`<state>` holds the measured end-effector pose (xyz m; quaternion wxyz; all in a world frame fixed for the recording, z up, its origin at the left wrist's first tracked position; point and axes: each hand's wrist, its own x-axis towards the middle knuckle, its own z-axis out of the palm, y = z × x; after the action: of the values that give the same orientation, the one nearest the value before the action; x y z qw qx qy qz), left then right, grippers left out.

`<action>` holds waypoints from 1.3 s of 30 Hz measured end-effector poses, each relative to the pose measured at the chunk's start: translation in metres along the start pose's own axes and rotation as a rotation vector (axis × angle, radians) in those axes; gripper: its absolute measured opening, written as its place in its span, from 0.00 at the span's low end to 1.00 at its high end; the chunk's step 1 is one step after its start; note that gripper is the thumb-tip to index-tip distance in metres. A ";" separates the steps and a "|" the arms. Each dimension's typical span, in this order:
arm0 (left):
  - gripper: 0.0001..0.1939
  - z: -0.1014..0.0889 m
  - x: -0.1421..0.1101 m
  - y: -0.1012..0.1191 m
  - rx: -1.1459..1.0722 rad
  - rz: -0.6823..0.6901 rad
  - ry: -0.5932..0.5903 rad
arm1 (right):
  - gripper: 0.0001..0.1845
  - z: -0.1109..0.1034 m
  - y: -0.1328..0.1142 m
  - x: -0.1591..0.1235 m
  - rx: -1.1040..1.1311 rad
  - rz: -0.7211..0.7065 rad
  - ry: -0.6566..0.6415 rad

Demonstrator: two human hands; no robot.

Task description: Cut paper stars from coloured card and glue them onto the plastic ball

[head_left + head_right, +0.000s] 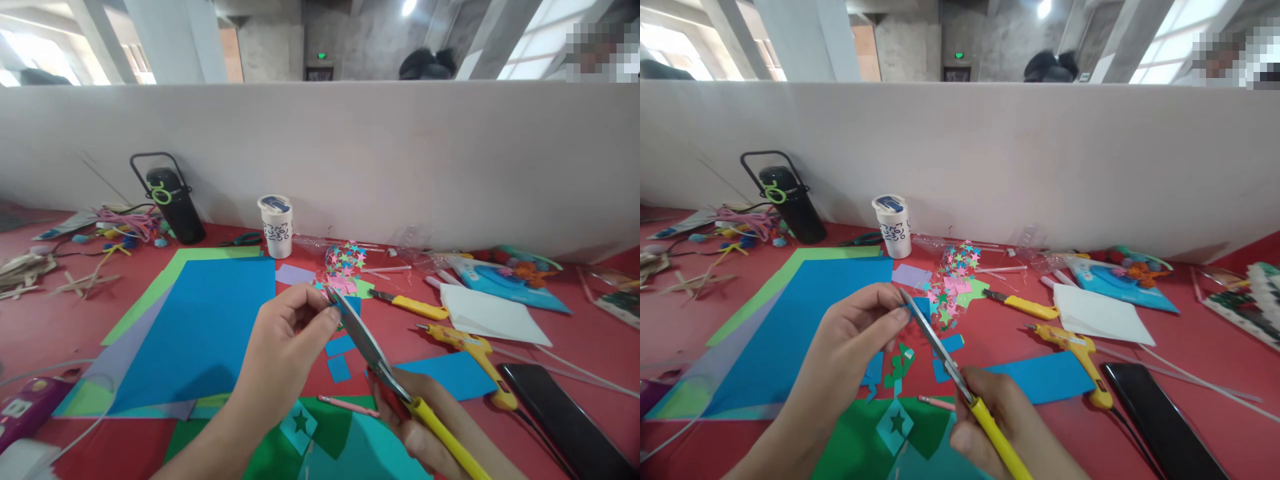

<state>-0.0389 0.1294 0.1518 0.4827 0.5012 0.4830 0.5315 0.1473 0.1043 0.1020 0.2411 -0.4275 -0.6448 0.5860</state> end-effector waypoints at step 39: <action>0.09 0.005 -0.002 -0.004 -0.030 0.000 -0.013 | 0.29 0.012 -0.009 -0.009 -0.057 -0.068 0.177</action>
<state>-0.0342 0.1281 0.1479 0.4931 0.4974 0.4719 0.5355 0.1399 0.0907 0.1106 0.3049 -0.4621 -0.6516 0.5186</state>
